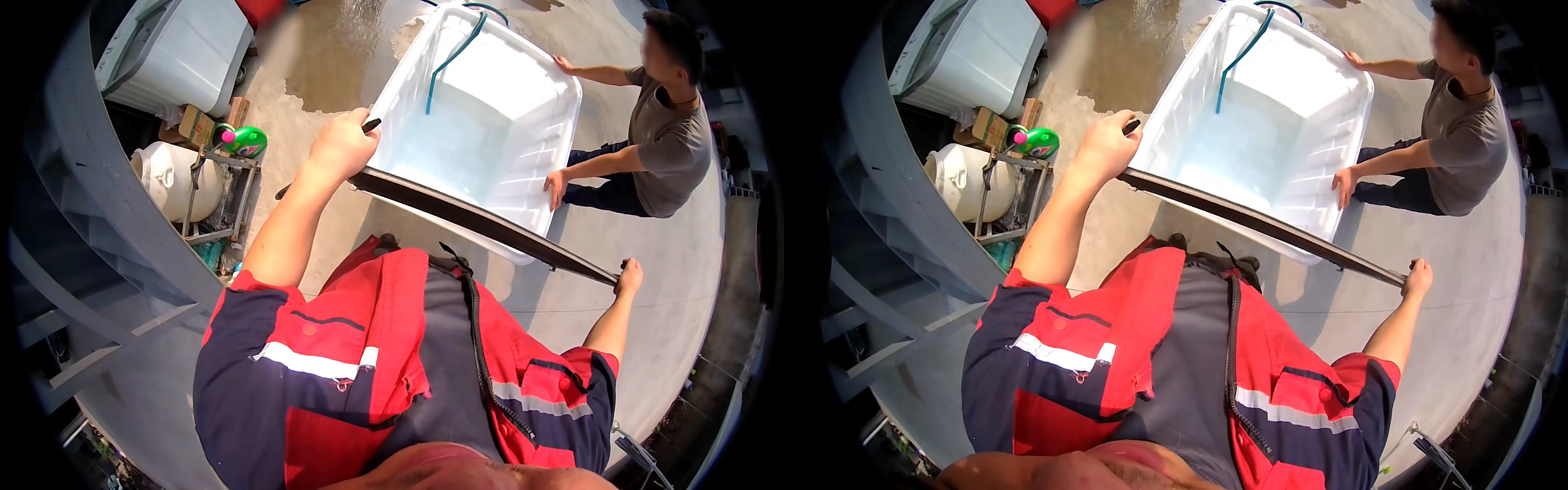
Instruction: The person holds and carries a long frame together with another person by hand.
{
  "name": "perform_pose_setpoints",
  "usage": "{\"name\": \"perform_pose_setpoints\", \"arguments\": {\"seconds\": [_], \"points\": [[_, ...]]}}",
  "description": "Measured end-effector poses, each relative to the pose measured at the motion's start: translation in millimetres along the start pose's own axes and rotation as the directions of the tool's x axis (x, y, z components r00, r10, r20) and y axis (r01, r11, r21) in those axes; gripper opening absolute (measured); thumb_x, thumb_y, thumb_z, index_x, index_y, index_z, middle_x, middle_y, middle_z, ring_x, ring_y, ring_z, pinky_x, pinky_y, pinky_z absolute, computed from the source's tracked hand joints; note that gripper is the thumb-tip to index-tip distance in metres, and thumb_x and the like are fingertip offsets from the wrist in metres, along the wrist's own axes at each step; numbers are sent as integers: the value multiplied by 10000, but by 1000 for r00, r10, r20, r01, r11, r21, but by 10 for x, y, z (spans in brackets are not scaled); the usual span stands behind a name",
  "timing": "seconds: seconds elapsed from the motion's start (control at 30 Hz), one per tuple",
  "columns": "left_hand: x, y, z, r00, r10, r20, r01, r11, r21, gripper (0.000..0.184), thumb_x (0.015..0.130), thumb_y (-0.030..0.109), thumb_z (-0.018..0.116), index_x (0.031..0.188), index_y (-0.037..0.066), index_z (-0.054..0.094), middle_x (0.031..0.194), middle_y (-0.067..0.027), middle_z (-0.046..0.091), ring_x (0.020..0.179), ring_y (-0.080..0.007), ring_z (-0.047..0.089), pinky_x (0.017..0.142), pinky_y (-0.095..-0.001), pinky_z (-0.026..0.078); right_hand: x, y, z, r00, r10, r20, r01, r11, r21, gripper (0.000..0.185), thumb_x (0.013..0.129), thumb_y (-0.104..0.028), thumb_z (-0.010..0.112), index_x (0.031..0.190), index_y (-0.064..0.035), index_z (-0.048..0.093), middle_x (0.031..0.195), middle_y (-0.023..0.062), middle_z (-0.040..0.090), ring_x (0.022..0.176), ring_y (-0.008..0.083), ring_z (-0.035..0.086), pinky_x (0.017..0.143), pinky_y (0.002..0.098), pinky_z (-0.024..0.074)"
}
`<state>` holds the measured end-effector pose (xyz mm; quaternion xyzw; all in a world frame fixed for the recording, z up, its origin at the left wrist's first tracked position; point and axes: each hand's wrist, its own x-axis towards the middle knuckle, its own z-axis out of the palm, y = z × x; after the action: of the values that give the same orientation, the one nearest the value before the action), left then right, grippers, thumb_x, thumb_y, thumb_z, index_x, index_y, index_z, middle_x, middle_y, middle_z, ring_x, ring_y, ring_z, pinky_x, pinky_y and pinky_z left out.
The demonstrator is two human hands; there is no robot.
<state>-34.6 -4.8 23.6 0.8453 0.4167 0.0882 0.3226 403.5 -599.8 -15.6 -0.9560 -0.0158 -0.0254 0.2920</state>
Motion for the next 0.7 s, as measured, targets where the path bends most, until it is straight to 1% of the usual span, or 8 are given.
{"name": "perform_pose_setpoints", "arguments": {"seconds": [0.07,0.17,0.27,0.37,0.47,0.6,0.67,0.7], "points": [[-1,26,-16,1000,3,6,-3,1000,20,356,881,269,557,1142,36,623,1070,-220,648,1027,-381,610,874,-447,482,20,62,21,1000,-11,-24,12,1000,21,303,836,-245,507,783,22,642,721,80,607,685,180,528,636,344,432],[5,-13,26,1000,-21,-13,20,999,-33,358,885,265,556,1156,40,623,1083,-220,649,1033,-381,610,876,-451,482,-31,30,15,999,-16,-42,18,999,37,297,837,-237,508,773,22,638,711,75,599,682,174,524,630,339,427],[40,-97,99,999,2,-45,-4,999,-41,362,887,271,562,1161,45,627,1088,-220,659,1034,-379,616,887,-440,484,-73,-9,10,1000,2,-21,-1,999,49,281,836,-224,512,768,22,633,706,62,589,679,164,516,625,333,420],[15,-85,60,999,-38,-18,36,995,-90,356,884,272,565,1146,42,641,1080,-223,669,1020,-380,628,888,-427,492,-55,14,11,1000,-7,-3,7,998,63,284,838,-237,522,779,12,645,719,49,596,681,157,516,625,324,417],[27,-124,91,995,45,-87,-55,993,-105,329,912,249,571,1134,18,642,1005,-238,675,946,-380,648,830,-400,504,-3,75,30,999,-36,0,35,995,88,286,839,-242,528,775,9,648,720,45,597,678,157,514,626,319,414],[16,-142,80,993,32,-117,-48,989,-137,327,884,265,562,1104,44,660,1022,-224,681,941,-378,657,824,-408,512,48,116,61,1000,-15,9,13,985,171,281,837,-234,532,757,14,636,710,46,586,677,158,507,627,322,413],[-42,-77,48,998,-9,-63,-1,987,-163,325,884,266,566,1106,47,660,1013,-224,682,925,-375,660,816,-401,512,16,105,54,999,-39,-2,39,996,84,285,831,-224,513,773,28,634,713,65,595,669,158,509,616,328,418],[-36,-99,83,996,5,-92,-20,987,-160,324,883,263,571,1108,48,660,1009,-227,680,913,-378,656,815,-395,513,8,105,54,999,-53,-9,53,997,60,289,831,-228,510,773,27,634,710,68,594,667,159,508,614,329,417]]}}
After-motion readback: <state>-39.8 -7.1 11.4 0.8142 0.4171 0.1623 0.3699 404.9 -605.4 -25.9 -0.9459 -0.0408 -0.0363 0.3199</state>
